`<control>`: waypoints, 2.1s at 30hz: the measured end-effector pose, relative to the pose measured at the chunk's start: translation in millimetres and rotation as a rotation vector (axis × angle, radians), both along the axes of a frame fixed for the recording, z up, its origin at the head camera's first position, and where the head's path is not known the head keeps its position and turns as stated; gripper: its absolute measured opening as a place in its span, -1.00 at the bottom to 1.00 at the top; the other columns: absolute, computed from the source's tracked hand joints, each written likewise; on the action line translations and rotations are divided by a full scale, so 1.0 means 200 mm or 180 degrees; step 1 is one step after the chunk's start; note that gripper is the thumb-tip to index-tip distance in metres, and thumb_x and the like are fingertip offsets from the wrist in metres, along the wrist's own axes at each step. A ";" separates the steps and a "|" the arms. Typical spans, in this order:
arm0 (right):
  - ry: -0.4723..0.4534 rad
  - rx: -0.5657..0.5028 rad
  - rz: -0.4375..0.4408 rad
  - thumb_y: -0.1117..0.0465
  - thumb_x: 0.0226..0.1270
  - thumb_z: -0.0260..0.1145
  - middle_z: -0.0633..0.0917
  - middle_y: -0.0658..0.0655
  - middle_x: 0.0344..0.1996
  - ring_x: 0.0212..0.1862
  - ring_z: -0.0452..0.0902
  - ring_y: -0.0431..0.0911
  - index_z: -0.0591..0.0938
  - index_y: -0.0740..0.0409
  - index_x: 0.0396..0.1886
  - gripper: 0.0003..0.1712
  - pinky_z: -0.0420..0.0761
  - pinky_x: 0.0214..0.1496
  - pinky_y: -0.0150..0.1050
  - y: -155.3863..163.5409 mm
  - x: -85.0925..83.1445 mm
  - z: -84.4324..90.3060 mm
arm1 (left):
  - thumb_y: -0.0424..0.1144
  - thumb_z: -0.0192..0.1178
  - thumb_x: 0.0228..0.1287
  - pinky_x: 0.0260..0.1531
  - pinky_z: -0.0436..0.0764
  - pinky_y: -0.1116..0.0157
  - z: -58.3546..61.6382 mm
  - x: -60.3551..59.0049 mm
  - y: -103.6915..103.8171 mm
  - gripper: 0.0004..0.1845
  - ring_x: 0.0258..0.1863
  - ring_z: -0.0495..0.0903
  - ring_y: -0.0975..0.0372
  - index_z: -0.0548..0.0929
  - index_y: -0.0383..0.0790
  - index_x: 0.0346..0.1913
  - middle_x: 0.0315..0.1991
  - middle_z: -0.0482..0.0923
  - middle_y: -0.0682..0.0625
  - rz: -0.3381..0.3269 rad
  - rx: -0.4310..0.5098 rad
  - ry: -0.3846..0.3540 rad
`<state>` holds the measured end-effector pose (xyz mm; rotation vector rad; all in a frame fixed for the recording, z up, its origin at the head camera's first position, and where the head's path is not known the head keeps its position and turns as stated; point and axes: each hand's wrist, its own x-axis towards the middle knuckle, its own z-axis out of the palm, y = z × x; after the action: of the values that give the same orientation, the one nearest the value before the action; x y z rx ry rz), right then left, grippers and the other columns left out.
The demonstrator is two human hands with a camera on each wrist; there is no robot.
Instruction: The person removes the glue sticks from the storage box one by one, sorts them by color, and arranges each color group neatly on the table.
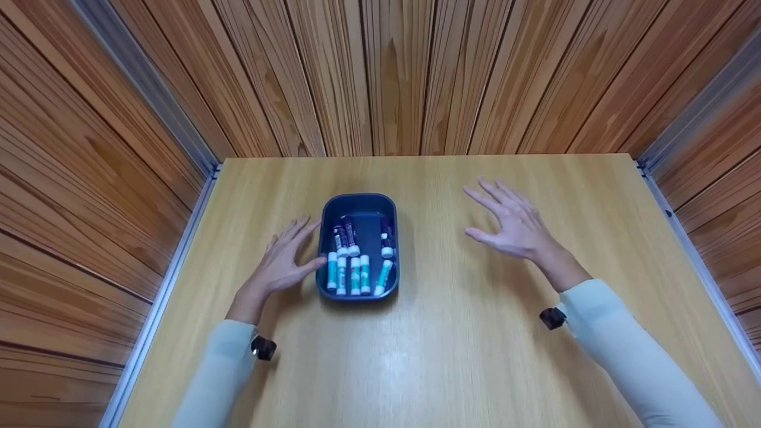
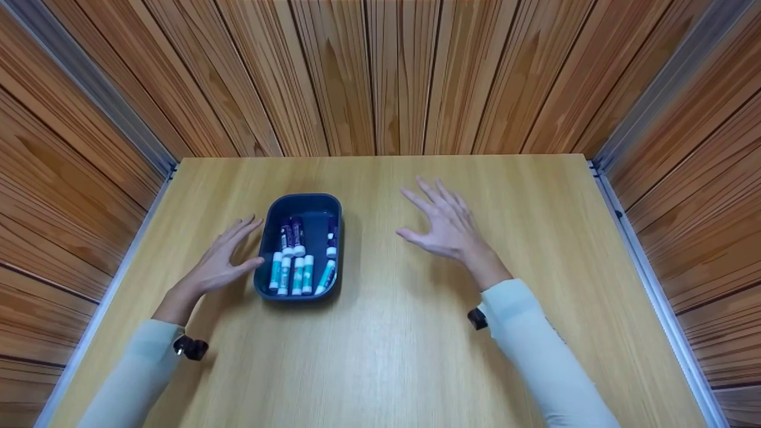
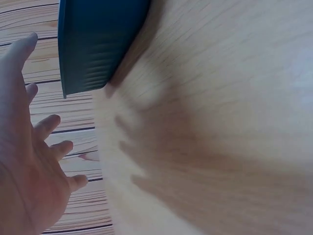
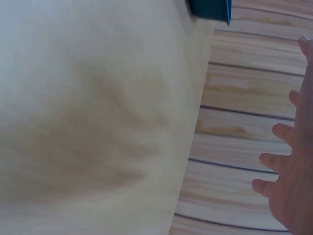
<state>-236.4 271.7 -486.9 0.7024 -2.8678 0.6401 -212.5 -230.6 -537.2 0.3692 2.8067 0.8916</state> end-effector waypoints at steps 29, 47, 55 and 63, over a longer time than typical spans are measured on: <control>-0.0427 -0.0750 0.0403 -0.09 0.59 0.43 0.27 0.21 0.84 0.86 0.07 0.34 0.33 -0.15 0.82 -0.09 0.17 0.75 0.64 -0.37 0.01 0.10 | 0.07 0.19 0.75 0.78 0.14 -0.44 -0.16 0.07 0.01 -0.21 0.83 0.24 -0.17 0.10 0.42 0.84 0.83 0.25 -0.09 0.0011 0.1033 -0.0491; -0.1165 -0.1778 0.0501 0.08 0.62 0.47 0.31 0.18 0.82 0.81 0.22 0.30 0.29 -0.03 0.84 -0.07 0.40 0.72 0.49 -0.58 -0.05 0.08 | 0.06 0.19 0.75 0.75 0.09 -0.50 -0.16 0.07 0.01 -0.20 0.81 0.23 -0.20 0.06 0.49 0.83 0.78 0.34 -0.16 0.0103 0.0953 -0.0518; -0.1531 -0.1999 0.0413 0.09 0.62 0.50 0.29 0.20 0.82 0.73 0.35 0.38 0.30 -0.01 0.82 -0.08 0.56 0.64 0.38 -0.68 -0.07 0.05 | 0.05 0.20 0.76 0.75 0.12 -0.49 -0.15 0.07 0.01 -0.19 0.81 0.23 -0.21 0.05 0.47 0.84 0.79 0.30 -0.17 0.0041 0.0999 -0.0549; -0.1808 -0.2064 0.0311 0.11 0.60 0.52 0.34 0.28 0.78 0.63 0.50 0.42 0.35 -0.05 0.80 -0.10 0.70 0.53 0.29 -0.76 -0.09 0.05 | 0.05 0.19 0.76 0.76 0.11 -0.49 -0.16 0.07 0.00 -0.19 0.80 0.24 -0.21 0.05 0.44 0.84 0.78 0.32 -0.19 0.0075 0.1020 -0.0569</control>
<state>-255.3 119.1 -477.1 0.6176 -2.7681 1.9272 -197.6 -231.3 -569.1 0.2824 2.5119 1.3143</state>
